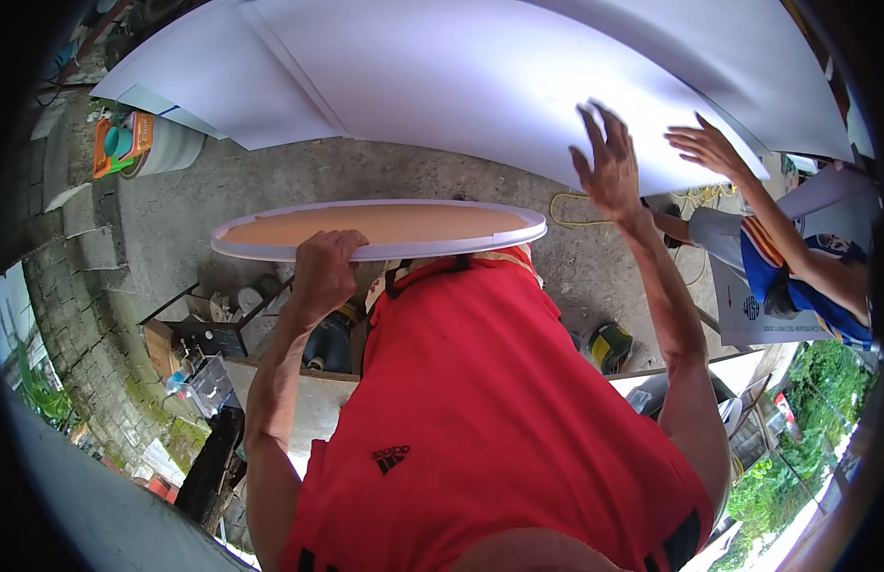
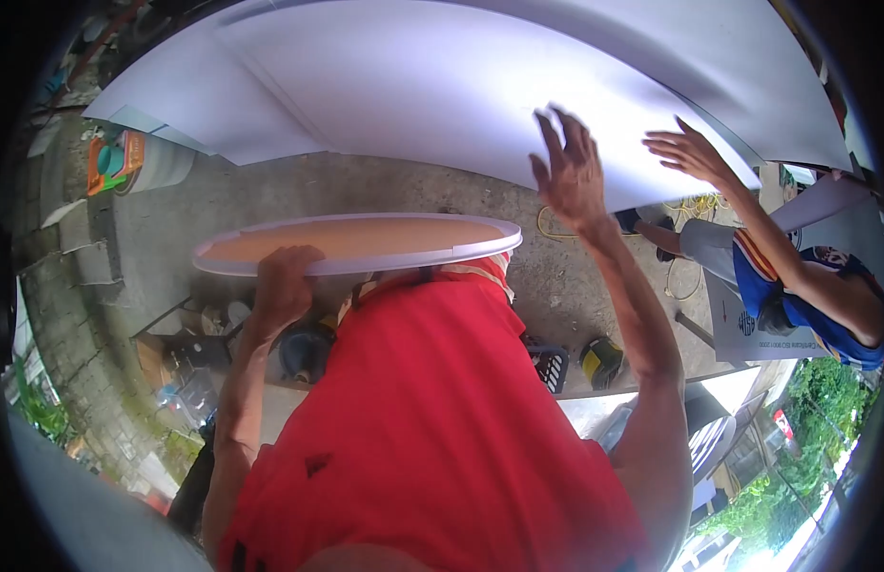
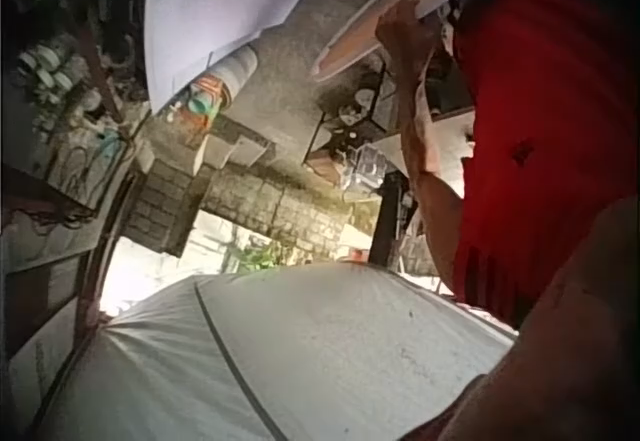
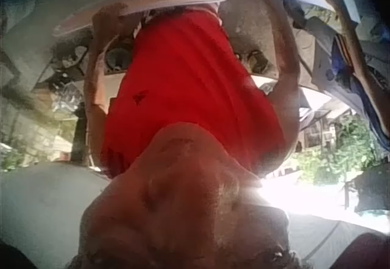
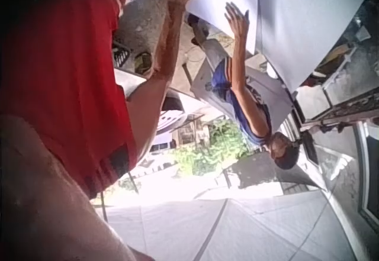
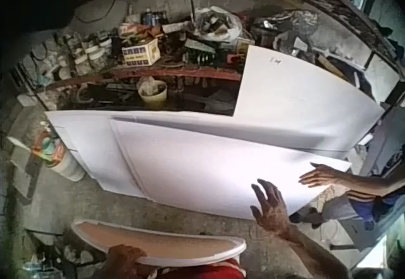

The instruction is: Assembling a circular LED sign by attaching light strips to a circular frame.

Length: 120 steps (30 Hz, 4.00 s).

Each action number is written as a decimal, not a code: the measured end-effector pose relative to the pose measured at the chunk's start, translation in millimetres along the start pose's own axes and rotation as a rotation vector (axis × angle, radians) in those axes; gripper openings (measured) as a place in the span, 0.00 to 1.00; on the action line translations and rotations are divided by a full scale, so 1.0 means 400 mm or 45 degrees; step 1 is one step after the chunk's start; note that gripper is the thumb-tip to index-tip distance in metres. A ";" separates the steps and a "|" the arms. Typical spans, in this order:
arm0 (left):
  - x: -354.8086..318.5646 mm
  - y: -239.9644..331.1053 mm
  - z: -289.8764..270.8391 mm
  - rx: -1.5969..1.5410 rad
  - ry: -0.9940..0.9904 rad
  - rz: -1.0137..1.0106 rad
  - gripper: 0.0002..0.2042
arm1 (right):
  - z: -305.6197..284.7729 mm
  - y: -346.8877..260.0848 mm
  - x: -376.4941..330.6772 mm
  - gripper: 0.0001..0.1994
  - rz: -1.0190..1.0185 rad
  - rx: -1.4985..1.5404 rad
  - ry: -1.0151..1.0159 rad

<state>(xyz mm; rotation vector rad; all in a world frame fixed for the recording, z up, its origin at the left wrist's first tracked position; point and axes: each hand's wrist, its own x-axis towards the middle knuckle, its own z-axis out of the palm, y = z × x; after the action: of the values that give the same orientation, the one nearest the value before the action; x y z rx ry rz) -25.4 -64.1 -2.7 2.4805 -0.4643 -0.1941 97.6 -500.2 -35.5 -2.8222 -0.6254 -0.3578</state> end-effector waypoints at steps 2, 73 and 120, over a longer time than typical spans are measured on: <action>-0.018 -0.011 0.004 -0.016 0.005 -0.027 0.03 | 0.051 0.060 0.067 0.37 0.083 -0.179 0.041; -0.169 -0.167 0.217 -0.185 0.035 0.041 0.06 | 0.262 -0.180 -0.483 0.20 0.356 0.741 -0.737; -0.093 -0.106 0.220 -0.219 0.037 -0.044 0.06 | 0.206 -0.166 -0.090 0.12 -0.185 0.046 -0.129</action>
<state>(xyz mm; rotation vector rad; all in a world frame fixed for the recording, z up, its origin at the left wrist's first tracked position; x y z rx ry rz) -69.4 -65.2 -97.4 2.3205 -0.3767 -0.2025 52.0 -432.9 -112.5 -2.7819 -0.8524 -0.2272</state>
